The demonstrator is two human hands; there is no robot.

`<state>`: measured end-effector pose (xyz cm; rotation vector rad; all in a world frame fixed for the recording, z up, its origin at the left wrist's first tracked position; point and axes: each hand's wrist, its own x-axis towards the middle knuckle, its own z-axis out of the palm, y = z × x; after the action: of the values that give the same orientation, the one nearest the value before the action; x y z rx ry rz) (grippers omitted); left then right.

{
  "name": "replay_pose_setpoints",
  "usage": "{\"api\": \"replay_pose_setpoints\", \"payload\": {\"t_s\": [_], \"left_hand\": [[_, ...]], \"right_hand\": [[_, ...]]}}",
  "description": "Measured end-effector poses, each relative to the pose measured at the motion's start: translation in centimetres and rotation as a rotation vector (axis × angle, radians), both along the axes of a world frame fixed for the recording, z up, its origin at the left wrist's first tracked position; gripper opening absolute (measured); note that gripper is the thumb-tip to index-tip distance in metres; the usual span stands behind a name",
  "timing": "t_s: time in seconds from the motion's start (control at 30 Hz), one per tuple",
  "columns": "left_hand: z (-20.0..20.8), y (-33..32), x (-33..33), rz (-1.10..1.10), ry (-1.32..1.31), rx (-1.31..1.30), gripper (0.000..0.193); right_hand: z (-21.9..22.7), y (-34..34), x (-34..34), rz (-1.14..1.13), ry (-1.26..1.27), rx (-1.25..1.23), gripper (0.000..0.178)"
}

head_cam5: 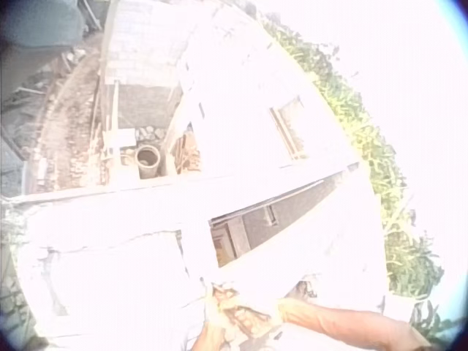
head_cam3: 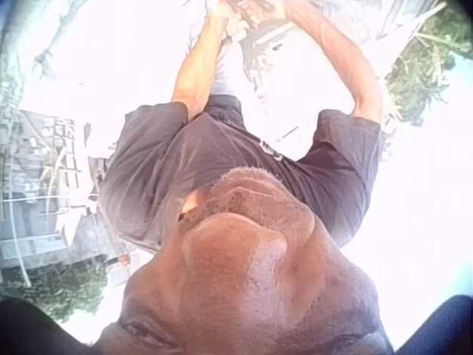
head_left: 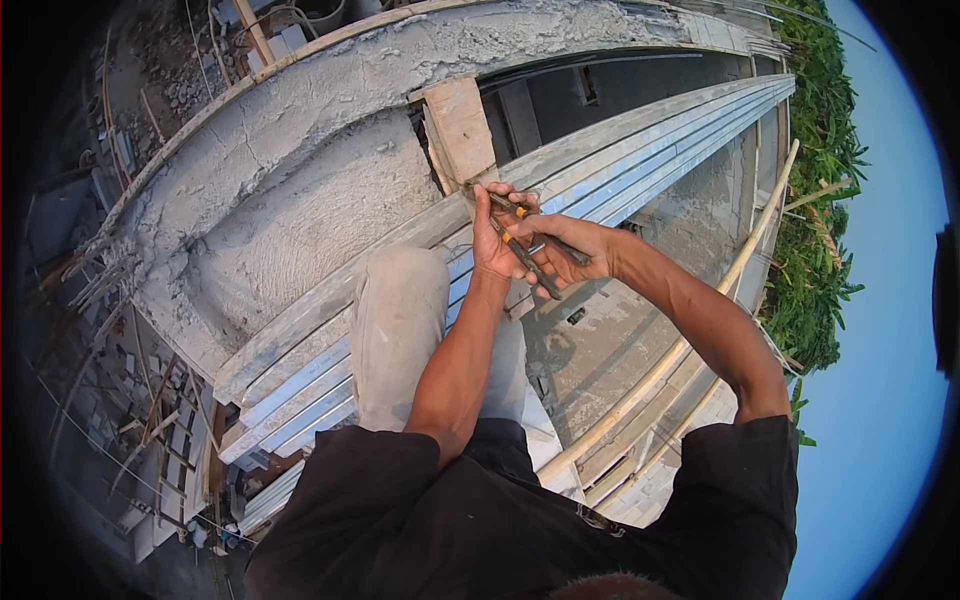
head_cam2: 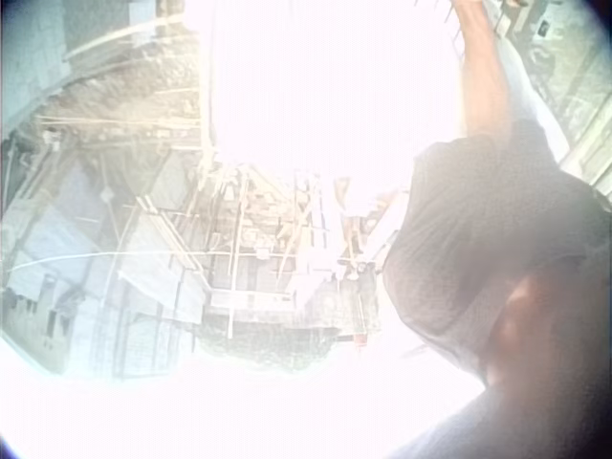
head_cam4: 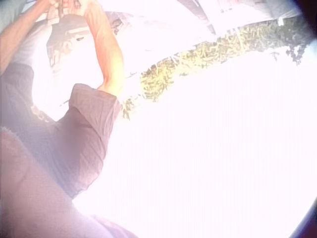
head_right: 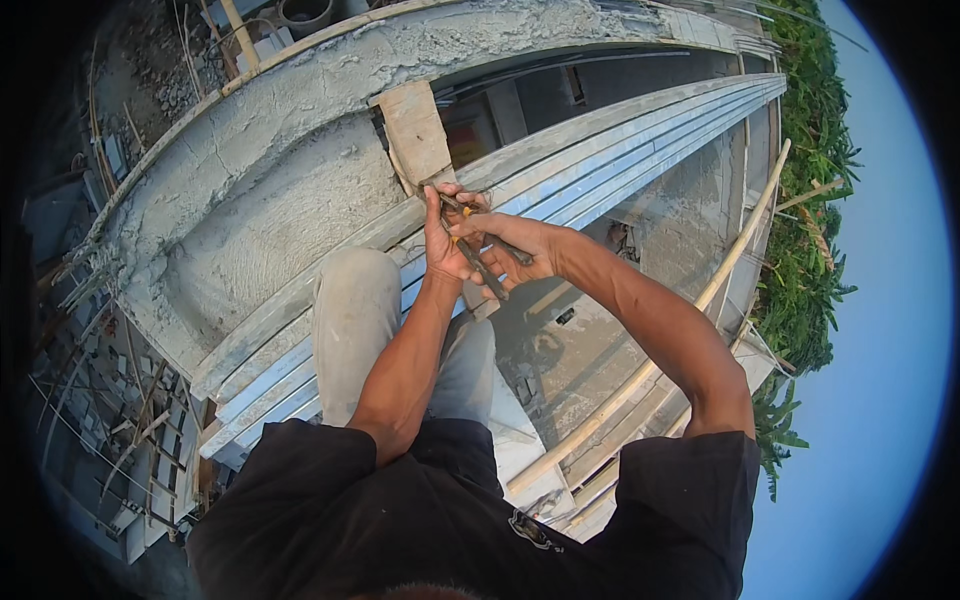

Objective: The person secures metal beams with wire using pliers.

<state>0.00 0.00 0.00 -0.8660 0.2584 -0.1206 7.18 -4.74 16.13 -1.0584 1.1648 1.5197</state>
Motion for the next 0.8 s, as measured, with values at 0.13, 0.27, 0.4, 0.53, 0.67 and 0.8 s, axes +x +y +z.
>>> {"api": "replay_pose_setpoints", "payload": {"t_s": [0.13,0.27,0.4,0.53,0.67,0.8], "left_hand": [[1.5,3.6,1.2,-0.417,0.213,0.43,0.037],[3.6,4.5,0.5,-0.77,0.243,0.774,0.061],[6.2,6.1,4.9,-0.775,0.402,0.388,0.063],[3.3,3.6,5.4,-0.727,0.429,0.312,0.034],[2.9,2.6,3.6,-0.578,0.361,0.399,0.032],[3.0,1.1,3.2,-0.432,0.33,0.403,0.032]], "right_hand": [[-0.1,1.4,1.2,0.584,-0.171,-0.026,0.037],[0.6,0.4,1.0,1.711,-0.684,-0.359,0.027],[0.7,3.1,1.4,2.17,-0.893,-0.594,0.027],[1.3,2.7,-0.5,2.196,-1.042,-0.633,0.055],[3.7,2.4,0.7,1.667,-0.746,-0.399,0.081],[2.8,-1.8,2.3,0.744,-0.155,-0.186,0.079]]}}
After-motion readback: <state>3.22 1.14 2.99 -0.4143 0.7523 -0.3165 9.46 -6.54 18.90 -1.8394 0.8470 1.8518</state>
